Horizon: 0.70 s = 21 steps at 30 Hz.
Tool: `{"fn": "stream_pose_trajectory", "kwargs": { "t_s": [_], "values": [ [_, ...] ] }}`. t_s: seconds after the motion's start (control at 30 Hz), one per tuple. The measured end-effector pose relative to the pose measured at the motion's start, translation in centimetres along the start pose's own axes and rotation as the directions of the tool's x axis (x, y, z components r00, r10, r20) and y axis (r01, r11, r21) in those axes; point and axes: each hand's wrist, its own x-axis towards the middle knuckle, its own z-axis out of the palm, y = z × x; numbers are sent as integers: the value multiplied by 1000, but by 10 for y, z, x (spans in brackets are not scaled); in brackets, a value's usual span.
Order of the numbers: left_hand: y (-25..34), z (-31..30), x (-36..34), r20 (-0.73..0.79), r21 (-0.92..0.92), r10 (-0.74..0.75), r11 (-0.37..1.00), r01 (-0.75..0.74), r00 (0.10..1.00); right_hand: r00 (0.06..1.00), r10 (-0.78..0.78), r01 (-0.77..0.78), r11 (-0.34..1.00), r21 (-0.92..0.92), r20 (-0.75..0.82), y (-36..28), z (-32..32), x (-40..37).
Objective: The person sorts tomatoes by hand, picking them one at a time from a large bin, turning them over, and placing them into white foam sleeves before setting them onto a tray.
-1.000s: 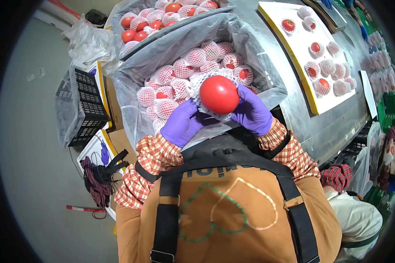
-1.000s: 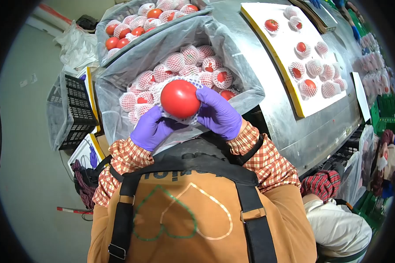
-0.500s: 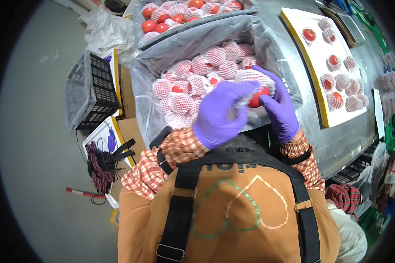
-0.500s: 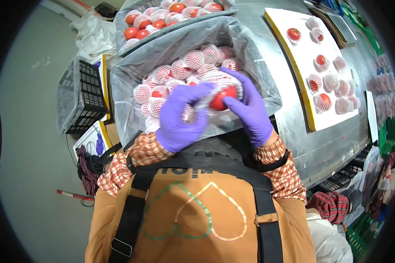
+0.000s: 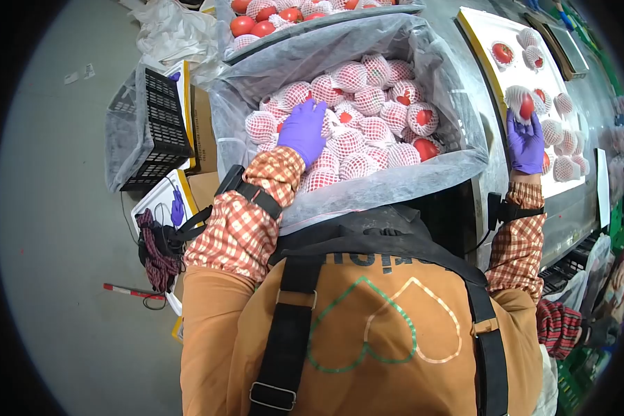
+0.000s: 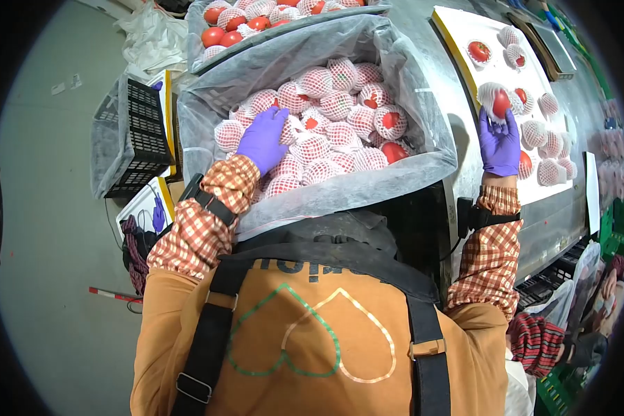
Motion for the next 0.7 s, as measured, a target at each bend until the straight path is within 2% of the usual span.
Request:
{"fn": "stream_pose_trajectory", "kwargs": {
  "t_s": [0.07, 0.13, 0.17, 0.23, 0.3, 0.37, 0.4, 0.43, 0.47, 0.5, 0.53, 0.57, 0.63, 0.67, 0.7],
  "values": [
    [-14, 15, 6, 2, -52, 15, 999, -14, 1000, 998, -20, 21, 1000, 22, -60, -1, 3, -3],
    [-26, 35, 13, -15, -174, 23, 984, -25, 1000, 950, -154, 146, 988, -49, -272, 10, 19, -18],
    [-26, 35, 14, -11, -173, 27, 984, -29, 1000, 973, -168, 142, 976, -162, -156, 17, 20, -27],
    [-24, 32, 19, 12, -179, -32, 983, 33, 999, 973, -208, 233, 858, -458, 105, 44, 65, -66],
    [-17, 20, 23, -37, -195, -38, 980, 30, 999, 932, -149, 358, 524, -773, 331, 72, 103, -99],
    [1, -11, 25, 237, -342, -194, 900, 269, 952, 917, 67, 347, 347, -872, 392, 92, 117, -120],
    [-1, 2, 22, 43, -414, -222, 883, 220, 974, 853, 130, 450, 305, -839, 505, 106, 121, -126],
    [2, 0, 22, 45, -415, -215, 885, 214, 976, 773, 201, 547, 270, -792, 602, 122, 123, -131],
    [9, -6, 23, 80, -699, -160, 694, 170, 984, 765, 244, 537, 267, -800, 596, 135, 127, -139],
    [15, -11, 22, 95, -900, -96, 417, 127, 991, 756, 287, 528, 263, -808, 588, 148, 131, -146],
    [22, -15, 19, 189, -945, -70, 256, 201, 979, 719, 273, 614, 183, -768, 639, 162, 129, -147],
    [30, -21, 14, 184, -948, -69, 251, 196, 981, 676, 264, 691, 98, -716, 688, 174, 129, -148],
    [48, -34, -5, 123, -987, -33, 98, 126, 992, 663, 246, 708, 99, -699, 707, 190, 135, -153],
    [59, -52, -17, 138, -990, 29, 5, 138, 990, 638, 206, 749, 57, -660, 742, 196, 137, -154],
    [64, -54, -27, 138, -990, 41, -2, 138, 990, 610, 165, 784, 11, -620, 775, 200, 139, -154]
  ]
}}
